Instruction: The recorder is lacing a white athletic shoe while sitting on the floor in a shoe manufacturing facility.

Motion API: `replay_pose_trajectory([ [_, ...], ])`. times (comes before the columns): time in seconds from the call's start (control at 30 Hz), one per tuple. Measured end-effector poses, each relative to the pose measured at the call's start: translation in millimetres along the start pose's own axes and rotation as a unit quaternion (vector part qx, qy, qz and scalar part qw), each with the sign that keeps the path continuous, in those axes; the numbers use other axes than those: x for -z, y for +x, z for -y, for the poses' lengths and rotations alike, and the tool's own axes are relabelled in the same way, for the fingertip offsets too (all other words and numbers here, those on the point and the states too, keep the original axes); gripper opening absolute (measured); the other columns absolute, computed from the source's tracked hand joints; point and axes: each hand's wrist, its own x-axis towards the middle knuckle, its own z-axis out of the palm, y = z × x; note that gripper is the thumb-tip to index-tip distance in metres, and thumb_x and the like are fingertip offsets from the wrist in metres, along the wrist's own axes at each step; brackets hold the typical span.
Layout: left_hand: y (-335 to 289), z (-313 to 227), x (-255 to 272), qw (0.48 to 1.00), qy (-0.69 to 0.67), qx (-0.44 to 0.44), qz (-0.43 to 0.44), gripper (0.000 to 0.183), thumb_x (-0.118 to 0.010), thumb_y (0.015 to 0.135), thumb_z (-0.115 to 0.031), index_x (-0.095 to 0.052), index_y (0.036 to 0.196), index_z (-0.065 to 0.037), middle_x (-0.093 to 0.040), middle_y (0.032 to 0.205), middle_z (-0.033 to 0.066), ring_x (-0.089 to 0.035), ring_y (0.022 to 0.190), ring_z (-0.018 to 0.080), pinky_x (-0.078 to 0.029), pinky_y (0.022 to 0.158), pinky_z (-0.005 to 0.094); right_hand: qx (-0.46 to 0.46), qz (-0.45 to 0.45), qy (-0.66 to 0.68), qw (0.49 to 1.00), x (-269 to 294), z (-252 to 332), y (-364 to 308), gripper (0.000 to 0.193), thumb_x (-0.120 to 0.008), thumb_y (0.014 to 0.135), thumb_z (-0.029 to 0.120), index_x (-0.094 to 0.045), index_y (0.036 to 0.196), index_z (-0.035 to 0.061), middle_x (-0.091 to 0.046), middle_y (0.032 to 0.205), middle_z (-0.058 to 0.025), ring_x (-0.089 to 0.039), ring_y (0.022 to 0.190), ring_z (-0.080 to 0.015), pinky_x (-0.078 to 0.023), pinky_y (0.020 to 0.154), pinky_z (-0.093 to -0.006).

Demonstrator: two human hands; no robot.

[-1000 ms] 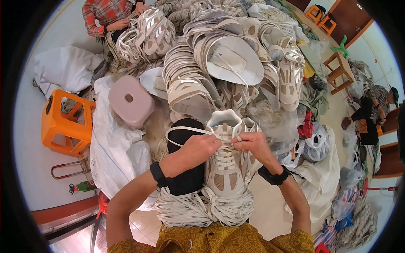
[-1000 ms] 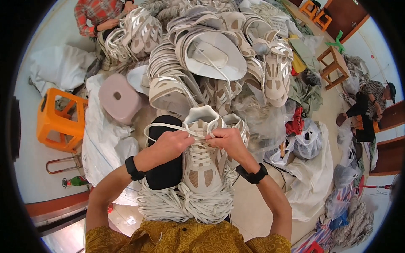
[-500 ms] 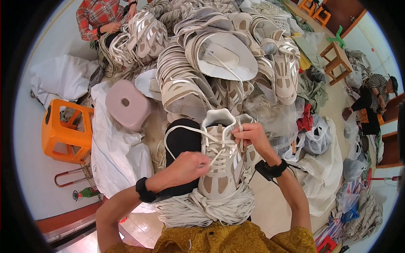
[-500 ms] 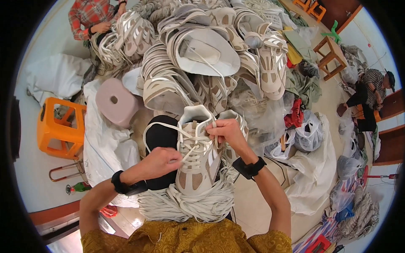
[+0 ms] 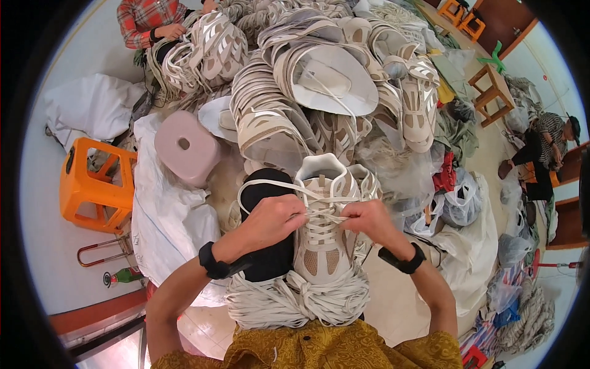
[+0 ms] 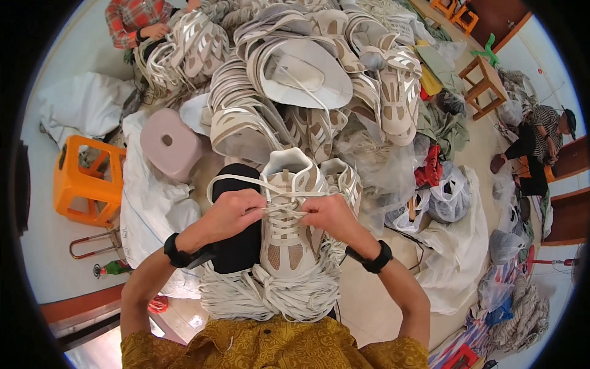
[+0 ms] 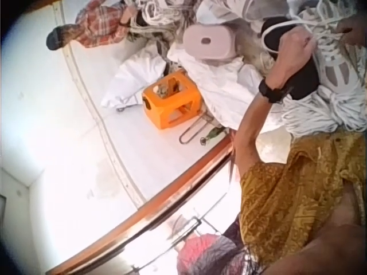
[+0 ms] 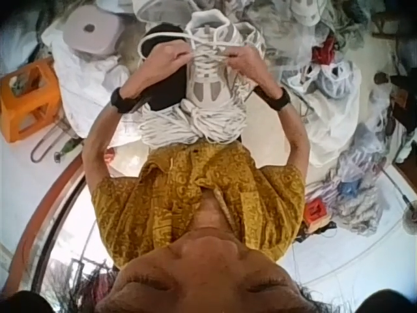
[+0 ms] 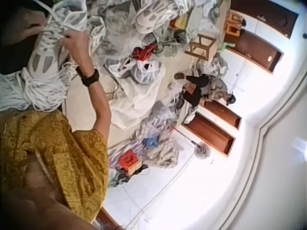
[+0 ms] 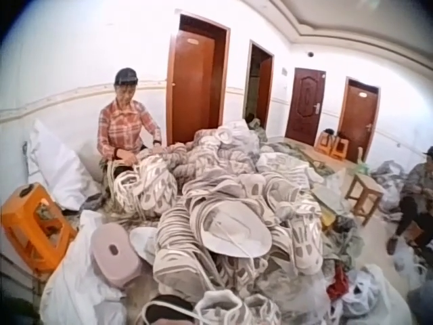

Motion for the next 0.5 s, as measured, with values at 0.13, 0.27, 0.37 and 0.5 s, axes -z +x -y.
replay_pose_trajectory([
  [0.13, -1, 5, -2, 1.0, -0.002, 0.013, -0.019, 0.014, -0.058, 0.077, -0.01, -0.058, 0.085, 0.001, -0.058, 0.081, 0.0125, -0.057, 0.075, 0.0276, -0.045, 0.067, 0.0324, -0.142, 0.095, 0.289, 0.942, 14, -8, 13, 0.004, -0.061, 0.069, 0.006, -0.061, 0.067, 0.0031, -0.048, 0.056, 0.005, -0.042, 0.053, -0.0027, -0.029, 0.045, -0.0191],
  [0.27, 1, 11, -6, 0.998, -0.005, 0.004, -0.056, 0.014, -0.056, 0.077, -0.013, -0.058, 0.078, 0.001, -0.056, 0.077, 0.0142, -0.055, 0.072, 0.0316, -0.045, 0.065, 0.0374, -0.099, 0.054, 0.221, 0.969, 21, -9, 17, 0.006, -0.061, 0.069, 0.008, -0.06, 0.066, 0.0024, -0.048, 0.056, 0.0042, -0.041, 0.053, -0.0024, -0.03, 0.046, -0.0196],
  [0.37, 9, 11, -2, 0.998, -0.014, 0.03, -0.061, 0.015, -0.056, 0.077, -0.015, -0.058, 0.079, 0.0, -0.056, 0.077, 0.0141, -0.056, 0.072, 0.0319, -0.045, 0.065, 0.0381, -0.124, 0.152, 0.301, 0.933, 18, -21, 20, 0.007, -0.062, 0.066, 0.008, -0.059, 0.065, 0.0025, -0.05, 0.053, 0.0005, -0.045, 0.047, -0.0074, -0.035, 0.044, -0.024],
  [0.5, 5, 10, -1, 0.998, 0.011, 0.052, -0.015, 0.015, -0.058, 0.076, -0.012, -0.059, 0.083, 0.002, -0.059, 0.081, 0.0139, -0.057, 0.076, 0.0291, -0.045, 0.068, 0.0338, 0.261, -0.044, -0.242, 0.933, 16, -17, 12, 0.01, -0.063, 0.063, 0.008, -0.053, 0.063, 0.0052, -0.051, 0.055, -0.0042, -0.051, 0.047, -0.0185, -0.041, 0.045, -0.0302],
])
